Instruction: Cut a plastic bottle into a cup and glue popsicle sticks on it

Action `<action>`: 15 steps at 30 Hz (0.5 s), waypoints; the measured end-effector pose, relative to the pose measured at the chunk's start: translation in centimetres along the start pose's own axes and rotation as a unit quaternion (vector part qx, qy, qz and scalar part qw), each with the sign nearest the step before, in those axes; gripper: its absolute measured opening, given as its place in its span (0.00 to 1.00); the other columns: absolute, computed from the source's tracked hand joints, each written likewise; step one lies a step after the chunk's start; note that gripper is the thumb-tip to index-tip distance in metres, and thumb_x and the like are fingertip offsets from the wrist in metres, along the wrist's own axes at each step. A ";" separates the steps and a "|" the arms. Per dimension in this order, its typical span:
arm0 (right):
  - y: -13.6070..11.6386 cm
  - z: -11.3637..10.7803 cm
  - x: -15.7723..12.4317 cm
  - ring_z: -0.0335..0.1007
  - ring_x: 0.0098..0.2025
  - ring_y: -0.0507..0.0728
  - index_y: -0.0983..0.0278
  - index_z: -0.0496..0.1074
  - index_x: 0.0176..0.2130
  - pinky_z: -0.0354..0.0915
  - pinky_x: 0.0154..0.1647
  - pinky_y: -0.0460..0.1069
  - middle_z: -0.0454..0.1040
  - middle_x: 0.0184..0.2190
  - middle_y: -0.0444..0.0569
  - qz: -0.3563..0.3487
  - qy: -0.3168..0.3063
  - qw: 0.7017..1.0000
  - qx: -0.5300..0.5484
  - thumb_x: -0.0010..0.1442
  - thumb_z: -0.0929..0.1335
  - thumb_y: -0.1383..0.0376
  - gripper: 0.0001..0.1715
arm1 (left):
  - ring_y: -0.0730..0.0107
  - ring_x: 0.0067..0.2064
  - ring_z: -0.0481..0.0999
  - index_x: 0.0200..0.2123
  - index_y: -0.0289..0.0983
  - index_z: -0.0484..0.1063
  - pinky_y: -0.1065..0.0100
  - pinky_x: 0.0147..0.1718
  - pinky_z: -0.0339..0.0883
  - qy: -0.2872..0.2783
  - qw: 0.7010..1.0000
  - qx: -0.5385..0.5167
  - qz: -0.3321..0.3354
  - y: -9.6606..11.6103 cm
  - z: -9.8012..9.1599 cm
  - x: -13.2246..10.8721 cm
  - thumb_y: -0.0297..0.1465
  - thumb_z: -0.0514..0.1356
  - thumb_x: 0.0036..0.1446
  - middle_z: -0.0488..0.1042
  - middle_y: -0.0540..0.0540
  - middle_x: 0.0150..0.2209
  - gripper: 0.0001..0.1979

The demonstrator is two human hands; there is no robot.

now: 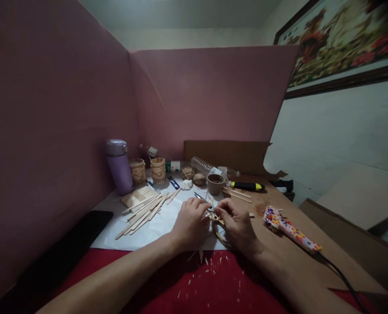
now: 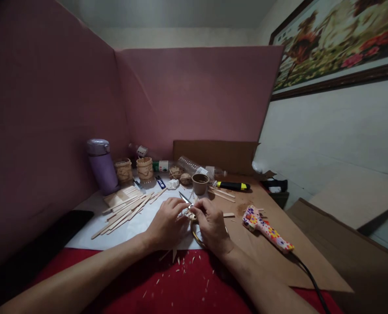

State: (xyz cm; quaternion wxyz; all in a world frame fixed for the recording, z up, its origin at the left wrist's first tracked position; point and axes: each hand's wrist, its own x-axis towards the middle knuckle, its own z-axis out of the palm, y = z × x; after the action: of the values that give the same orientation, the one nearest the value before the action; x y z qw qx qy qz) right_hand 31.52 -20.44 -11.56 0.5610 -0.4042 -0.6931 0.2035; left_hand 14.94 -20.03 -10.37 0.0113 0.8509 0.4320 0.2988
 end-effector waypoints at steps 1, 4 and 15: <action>0.0 -0.1 0.0 0.63 0.26 0.54 0.62 0.69 0.29 0.60 0.28 0.48 0.68 0.23 0.43 0.002 -0.006 1.000 -0.002 0.63 0.66 0.60 0.12 | 0.54 0.48 0.71 0.45 0.39 0.75 0.53 0.49 0.66 0.006 1.000 -0.002 0.008 -0.1 0.2 -0.1 0.23 0.60 0.53 0.75 0.40 0.46 0.16; -0.1 -0.2 0.1 0.62 0.25 0.53 0.62 0.69 0.29 0.58 0.28 0.48 0.65 0.21 0.43 -0.011 -0.023 1.000 -0.013 0.65 0.64 0.59 0.15 | 0.55 0.47 0.71 0.41 0.39 0.77 0.55 0.47 0.66 0.016 0.999 -0.027 0.019 -0.6 0.5 -0.3 0.23 0.60 0.53 0.76 0.40 0.43 0.12; 0.1 -0.4 0.4 0.56 0.22 0.51 0.60 0.63 0.24 0.56 0.23 0.47 0.61 0.18 0.41 0.013 -0.009 0.999 0.030 0.63 0.66 0.49 0.24 | 0.56 0.46 0.72 0.40 0.36 0.79 0.56 0.47 0.66 0.009 0.995 -0.098 -0.003 -2.2 0.7 -0.2 0.24 0.60 0.56 0.78 0.39 0.41 0.10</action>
State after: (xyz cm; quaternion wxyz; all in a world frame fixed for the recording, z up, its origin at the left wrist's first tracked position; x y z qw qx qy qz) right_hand 31.90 -20.10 -11.25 0.5639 -0.3942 -0.6867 0.2348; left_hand 13.63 -18.64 -11.66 0.0913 0.8420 0.4030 0.3468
